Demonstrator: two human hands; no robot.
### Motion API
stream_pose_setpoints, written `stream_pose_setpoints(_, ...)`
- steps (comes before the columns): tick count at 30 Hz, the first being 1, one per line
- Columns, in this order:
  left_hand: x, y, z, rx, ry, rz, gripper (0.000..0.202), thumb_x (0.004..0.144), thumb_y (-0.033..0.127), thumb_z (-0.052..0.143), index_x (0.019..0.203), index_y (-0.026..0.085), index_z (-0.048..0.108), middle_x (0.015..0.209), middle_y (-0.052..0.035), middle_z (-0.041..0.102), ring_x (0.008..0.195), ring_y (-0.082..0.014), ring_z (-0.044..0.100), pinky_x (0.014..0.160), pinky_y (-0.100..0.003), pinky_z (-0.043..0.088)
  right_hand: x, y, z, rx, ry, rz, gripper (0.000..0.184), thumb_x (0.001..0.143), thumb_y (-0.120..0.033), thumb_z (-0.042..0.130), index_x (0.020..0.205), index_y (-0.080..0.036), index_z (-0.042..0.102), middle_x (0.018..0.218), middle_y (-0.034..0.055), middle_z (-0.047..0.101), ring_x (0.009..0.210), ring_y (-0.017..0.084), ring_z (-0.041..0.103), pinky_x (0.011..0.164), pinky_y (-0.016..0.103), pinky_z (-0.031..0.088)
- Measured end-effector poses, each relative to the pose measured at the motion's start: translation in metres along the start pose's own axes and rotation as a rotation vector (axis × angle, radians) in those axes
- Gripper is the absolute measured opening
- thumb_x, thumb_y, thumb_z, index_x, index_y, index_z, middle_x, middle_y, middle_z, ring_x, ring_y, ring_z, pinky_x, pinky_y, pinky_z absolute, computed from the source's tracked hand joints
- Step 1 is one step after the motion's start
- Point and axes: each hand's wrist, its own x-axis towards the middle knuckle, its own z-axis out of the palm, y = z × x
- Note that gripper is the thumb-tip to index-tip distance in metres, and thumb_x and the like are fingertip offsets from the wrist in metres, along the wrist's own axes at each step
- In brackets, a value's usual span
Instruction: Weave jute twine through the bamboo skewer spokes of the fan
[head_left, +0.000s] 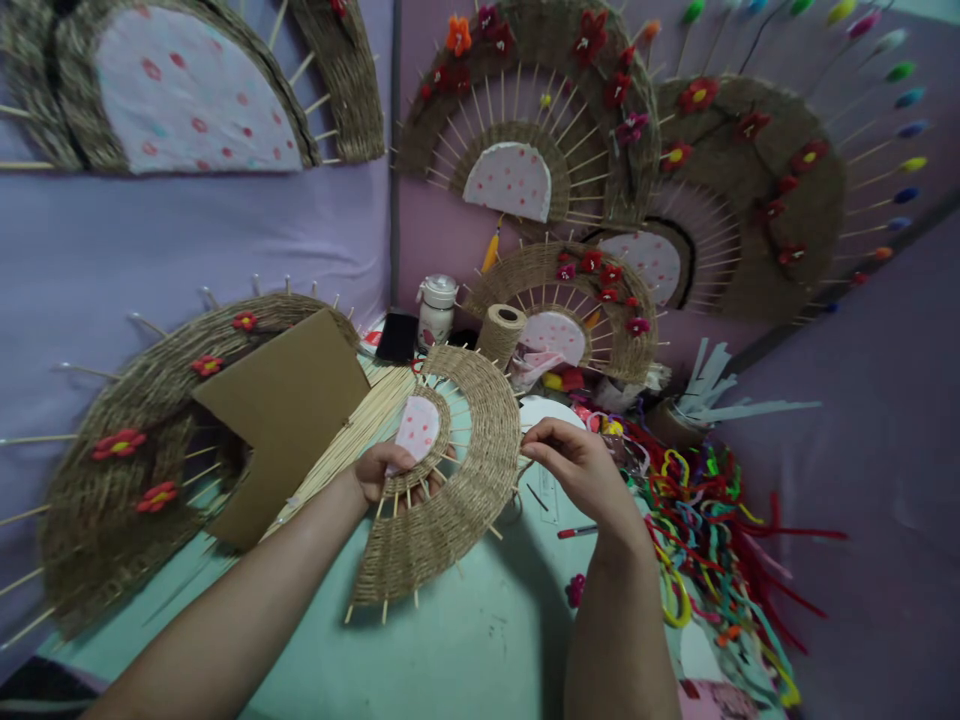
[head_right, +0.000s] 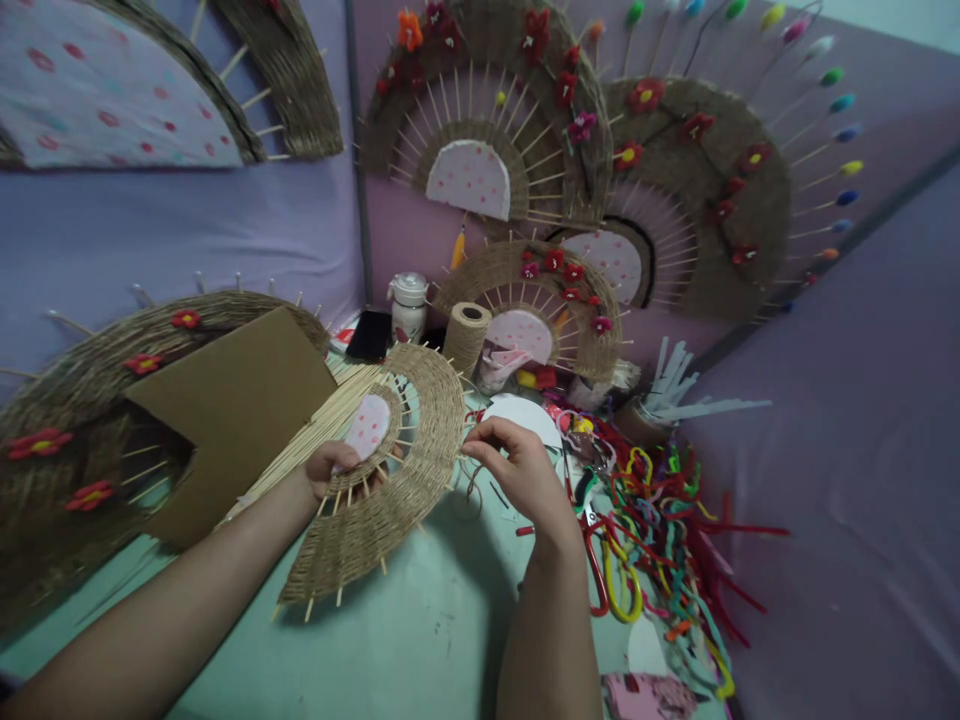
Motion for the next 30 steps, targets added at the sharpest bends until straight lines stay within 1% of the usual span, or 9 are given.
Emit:
stream_pose_setpoints(3,-0.001,0.000,-0.001,-0.014,-0.010,-0.002,0.046,0.064,0.013,0.066,0.109,0.006,0.063,0.089,-0.0141,0.074,0.078,-0.0227,0.071,0.060,-0.025,0.054,0.001,0.002,-0.001,-0.011,0.006,-0.015,0.013,0.082,-0.030,0.060,0.076,-0.019,0.064,0.075,0.0029,0.065,0.070,0.015,0.056,0.066,0.028,0.044)
stream_pose_setpoints(7,-0.002,-0.001,-0.003,-0.001,-0.005,-0.024,0.047,0.063,0.013,0.065,0.109,0.005,0.062,0.088,-0.0146,0.073,0.077,-0.0228,0.070,0.057,-0.024,0.053,0.001,0.003,0.000,-0.066,0.009,-0.050,0.013,0.083,-0.030,0.060,0.079,-0.019,0.065,0.078,0.0038,0.066,0.073,0.016,0.057,0.068,0.029,0.045)
stream_pose_setpoints(12,-0.003,0.000,-0.003,0.021,0.004,-0.041,0.044,0.063,0.015,0.062,0.106,0.005,0.062,0.086,-0.0151,0.073,0.073,-0.0222,0.070,0.055,-0.025,0.051,0.000,0.001,-0.003,-0.223,0.102,-0.081,0.017,0.082,-0.032,0.064,0.071,-0.020,0.061,0.068,0.0013,0.060,0.064,0.015,0.051,0.060,0.027,0.040)
stream_pose_setpoints(15,-0.003,0.000,-0.004,0.037,0.003,-0.048,0.042,0.064,0.016,0.061,0.105,0.005,0.062,0.087,-0.0156,0.073,0.072,-0.0231,0.070,0.052,-0.026,0.050,-0.003,0.000,-0.007,-0.306,0.143,-0.090,0.018,0.082,-0.033,0.065,0.071,-0.020,0.060,0.068,0.0009,0.059,0.062,0.015,0.050,0.059,0.027,0.038)
stream_pose_setpoints(19,-0.003,0.000,-0.008,0.061,0.026,-0.075,0.043,0.064,0.014,0.062,0.105,0.006,0.063,0.088,-0.0150,0.073,0.073,-0.0233,0.070,0.055,-0.028,0.053,-0.007,-0.003,-0.012,-0.359,0.107,-0.137,0.013,0.086,-0.028,0.059,0.077,-0.020,0.061,0.075,0.0030,0.062,0.070,0.017,0.054,0.066,0.028,0.040)
stream_pose_setpoints(23,-0.005,-0.001,-0.016,0.083,-0.018,-0.129,0.047,0.068,0.015,0.059,0.114,0.005,0.060,0.091,-0.0178,0.073,0.069,-0.0252,0.070,0.048,-0.028,0.053,-0.009,-0.008,-0.012,-0.380,0.073,-0.175,0.010,0.088,-0.025,0.056,0.080,-0.021,0.060,0.077,0.0033,0.061,0.072,0.017,0.055,0.067,0.028,0.041)
stream_pose_setpoints(27,-0.007,0.000,-0.019,0.111,-0.025,-0.157,0.048,0.070,0.015,0.058,0.117,0.006,0.058,0.093,-0.0193,0.072,0.069,-0.0258,0.071,0.047,-0.027,0.053,-0.008,-0.008,-0.010,-0.414,0.091,-0.154,0.013,0.086,-0.031,0.060,0.077,-0.021,0.059,0.074,0.0029,0.061,0.068,0.017,0.054,0.063,0.028,0.040)
stream_pose_setpoints(30,-0.009,0.002,-0.018,0.137,-0.002,-0.180,0.051,0.068,0.014,0.058,0.119,0.007,0.059,0.091,-0.0198,0.072,0.067,-0.0258,0.070,0.044,-0.026,0.051,-0.008,-0.007,-0.010,-0.440,0.108,-0.121,0.018,0.083,-0.034,0.064,0.073,-0.021,0.057,0.071,0.0026,0.060,0.064,0.016,0.051,0.060,0.029,0.038)
